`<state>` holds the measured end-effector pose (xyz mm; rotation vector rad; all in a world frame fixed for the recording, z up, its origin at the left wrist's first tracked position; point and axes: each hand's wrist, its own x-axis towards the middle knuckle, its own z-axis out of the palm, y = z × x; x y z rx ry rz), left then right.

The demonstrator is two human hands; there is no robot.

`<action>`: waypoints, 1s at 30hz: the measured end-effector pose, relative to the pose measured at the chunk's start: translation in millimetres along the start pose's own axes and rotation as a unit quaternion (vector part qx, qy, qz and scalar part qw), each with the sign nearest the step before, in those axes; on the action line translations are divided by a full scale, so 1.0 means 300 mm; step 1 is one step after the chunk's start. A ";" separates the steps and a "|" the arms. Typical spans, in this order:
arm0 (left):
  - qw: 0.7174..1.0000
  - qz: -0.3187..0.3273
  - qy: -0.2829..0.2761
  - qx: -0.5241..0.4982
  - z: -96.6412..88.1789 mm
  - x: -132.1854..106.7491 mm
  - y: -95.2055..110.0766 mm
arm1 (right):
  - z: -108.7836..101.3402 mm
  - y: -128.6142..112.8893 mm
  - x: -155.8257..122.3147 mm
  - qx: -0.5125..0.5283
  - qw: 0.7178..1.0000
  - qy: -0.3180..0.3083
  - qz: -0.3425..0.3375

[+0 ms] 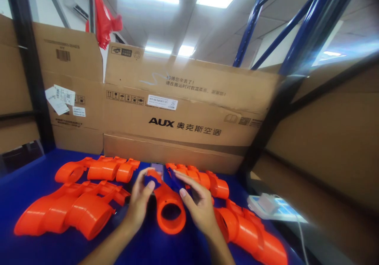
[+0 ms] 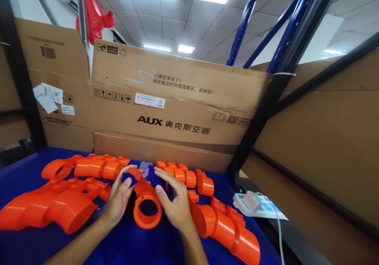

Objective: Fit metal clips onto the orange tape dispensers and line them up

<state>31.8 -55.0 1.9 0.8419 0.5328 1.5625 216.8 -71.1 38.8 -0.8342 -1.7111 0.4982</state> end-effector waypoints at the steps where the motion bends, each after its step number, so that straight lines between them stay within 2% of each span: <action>1: 0.999 0.030 -0.002 0.019 -0.001 -0.002 0.000 | -0.008 -0.007 0.001 -0.006 1.000 -0.006 -0.009; 3: 0.996 0.072 -0.012 0.052 -0.001 -0.004 -0.003 | -0.020 -0.021 0.003 -0.018 0.999 -0.023 -0.024; 11: 0.996 0.062 -0.020 0.062 0.005 -0.006 -0.005 | -0.015 -0.055 0.006 -0.059 0.997 -0.027 -0.044; 16: 0.996 0.053 -0.029 0.064 0.007 -0.007 -0.001 | -0.005 -0.045 0.009 -0.051 0.998 -0.031 -0.036; 25: 0.995 0.076 -0.052 0.040 0.004 -0.011 0.004 | -0.009 -0.020 0.009 -0.039 0.998 -0.043 -0.014; 30: 0.993 0.087 -0.083 0.014 -0.004 -0.022 0.012 | -0.030 0.000 -0.002 -0.074 0.997 -0.030 -0.023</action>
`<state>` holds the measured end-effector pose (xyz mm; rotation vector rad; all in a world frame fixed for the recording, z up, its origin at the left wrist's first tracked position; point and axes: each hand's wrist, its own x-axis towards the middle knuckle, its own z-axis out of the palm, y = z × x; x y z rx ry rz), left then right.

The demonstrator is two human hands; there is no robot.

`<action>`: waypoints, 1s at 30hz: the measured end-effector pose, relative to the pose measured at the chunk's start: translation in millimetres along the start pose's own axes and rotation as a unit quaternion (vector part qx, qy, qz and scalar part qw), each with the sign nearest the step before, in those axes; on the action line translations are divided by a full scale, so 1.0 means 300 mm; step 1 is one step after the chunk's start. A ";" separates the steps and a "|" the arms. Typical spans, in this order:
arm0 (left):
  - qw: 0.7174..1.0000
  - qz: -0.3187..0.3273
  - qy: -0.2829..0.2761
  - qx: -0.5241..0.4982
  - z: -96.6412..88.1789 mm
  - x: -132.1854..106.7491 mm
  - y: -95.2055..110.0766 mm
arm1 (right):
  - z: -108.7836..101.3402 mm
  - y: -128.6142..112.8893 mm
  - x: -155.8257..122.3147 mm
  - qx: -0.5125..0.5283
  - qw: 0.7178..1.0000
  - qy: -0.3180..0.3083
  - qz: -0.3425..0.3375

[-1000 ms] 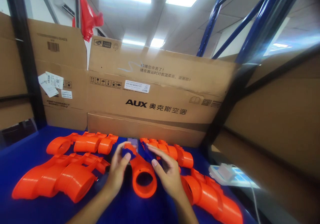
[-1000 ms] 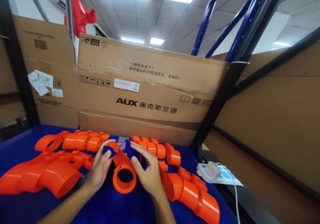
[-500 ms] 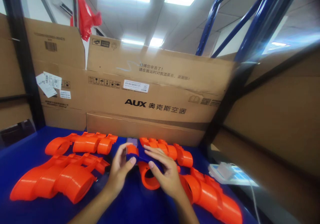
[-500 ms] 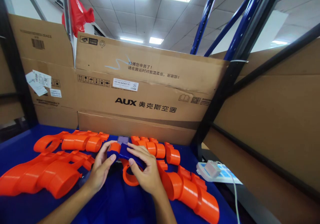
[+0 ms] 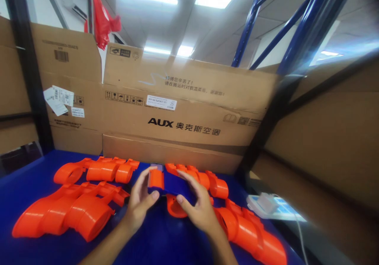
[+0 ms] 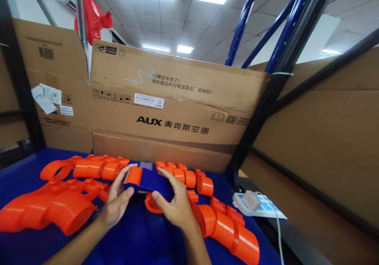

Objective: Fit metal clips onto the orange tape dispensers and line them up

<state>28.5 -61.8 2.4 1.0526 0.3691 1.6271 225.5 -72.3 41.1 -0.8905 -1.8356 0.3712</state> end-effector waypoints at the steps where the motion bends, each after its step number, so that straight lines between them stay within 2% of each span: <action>1: 1.000 0.003 -0.010 -0.003 -0.002 -0.001 0.001 | -0.005 0.003 -0.001 -0.016 1.000 -0.004 -0.007; 4: 0.999 0.006 -0.044 -0.011 -0.010 0.000 -0.002 | -0.015 0.008 -0.002 -0.068 0.997 -0.026 -0.035; 7: 0.998 0.025 -0.064 -0.004 -0.021 0.009 -0.015 | -0.012 0.012 -0.003 -0.125 0.990 -0.014 -0.068; 14: 0.991 0.039 0.000 0.132 -0.029 0.033 -0.024 | 0.017 0.039 -0.008 -0.278 0.951 0.019 -0.133; 20: 0.975 0.070 0.038 0.208 -0.028 0.040 -0.017 | 0.022 0.060 -0.009 -0.280 0.948 0.010 -0.152; 30: 0.984 0.043 0.023 0.170 -0.038 0.044 -0.022 | 0.028 0.053 -0.011 -0.289 0.945 0.013 -0.156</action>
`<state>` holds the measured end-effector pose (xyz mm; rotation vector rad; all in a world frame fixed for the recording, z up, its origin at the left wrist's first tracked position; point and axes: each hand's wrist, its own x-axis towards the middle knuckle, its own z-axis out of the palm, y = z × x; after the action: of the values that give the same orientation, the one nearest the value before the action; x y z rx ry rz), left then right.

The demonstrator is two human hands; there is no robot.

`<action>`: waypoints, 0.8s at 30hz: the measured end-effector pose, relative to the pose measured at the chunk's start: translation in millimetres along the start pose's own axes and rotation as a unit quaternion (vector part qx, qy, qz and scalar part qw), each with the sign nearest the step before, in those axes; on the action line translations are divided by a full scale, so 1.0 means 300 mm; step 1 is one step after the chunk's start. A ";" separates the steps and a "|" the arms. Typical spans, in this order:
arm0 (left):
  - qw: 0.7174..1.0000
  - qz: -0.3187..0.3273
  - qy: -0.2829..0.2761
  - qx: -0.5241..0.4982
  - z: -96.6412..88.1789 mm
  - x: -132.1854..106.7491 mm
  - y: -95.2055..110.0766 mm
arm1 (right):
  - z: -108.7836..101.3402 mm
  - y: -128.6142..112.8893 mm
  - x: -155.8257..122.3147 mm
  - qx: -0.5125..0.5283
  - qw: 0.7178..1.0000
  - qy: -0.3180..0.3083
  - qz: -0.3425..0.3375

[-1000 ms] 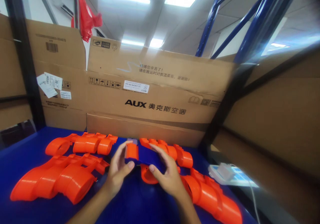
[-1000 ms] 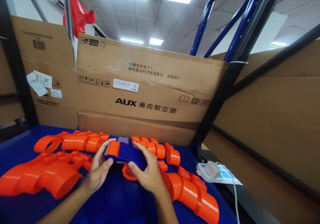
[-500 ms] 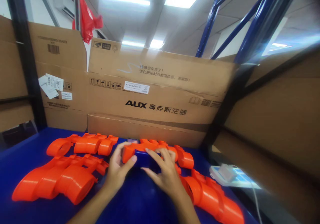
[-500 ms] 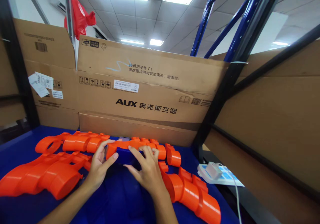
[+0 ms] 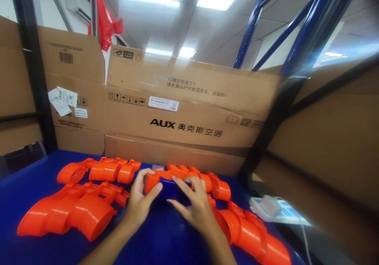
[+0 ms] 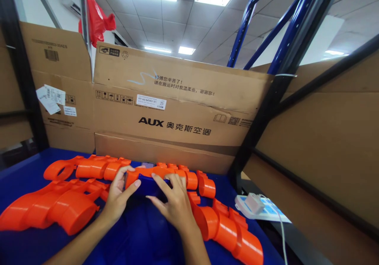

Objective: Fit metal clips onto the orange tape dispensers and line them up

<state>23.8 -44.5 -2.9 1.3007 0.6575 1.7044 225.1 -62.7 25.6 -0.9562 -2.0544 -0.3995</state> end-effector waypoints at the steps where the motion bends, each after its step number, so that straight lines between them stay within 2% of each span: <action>1: 1.000 0.001 0.002 0.001 -0.001 0.000 -0.003 | 0.000 -0.003 0.001 0.000 1.000 0.001 0.000; 7: 0.999 -0.011 0.039 0.019 -0.014 0.012 -0.032 | 0.005 -0.022 0.006 0.020 1.000 0.001 0.002; 12: 0.999 -0.014 0.030 -0.003 -0.008 0.014 -0.015 | 0.001 -0.030 0.008 0.042 0.999 -0.002 0.026; 15: 0.999 -0.009 0.013 -0.045 0.005 -0.001 -0.003 | -0.004 -0.034 0.013 0.093 0.993 0.006 0.067; 17: 0.998 -0.015 -0.024 -0.061 0.013 -0.016 -0.003 | -0.002 -0.040 0.017 0.151 0.983 0.030 0.103; 20: 0.996 -0.023 -0.084 -0.030 0.021 -0.036 -0.007 | 0.018 -0.044 0.019 0.252 0.950 0.091 0.162; 24: 0.995 0.005 -0.086 0.042 0.019 -0.042 -0.009 | 0.074 -0.025 0.001 0.308 0.907 0.157 0.240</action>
<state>31.0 -54.7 -9.3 1.4931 0.6273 1.5645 207.1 -54.9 12.4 -0.8829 -1.4376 0.3307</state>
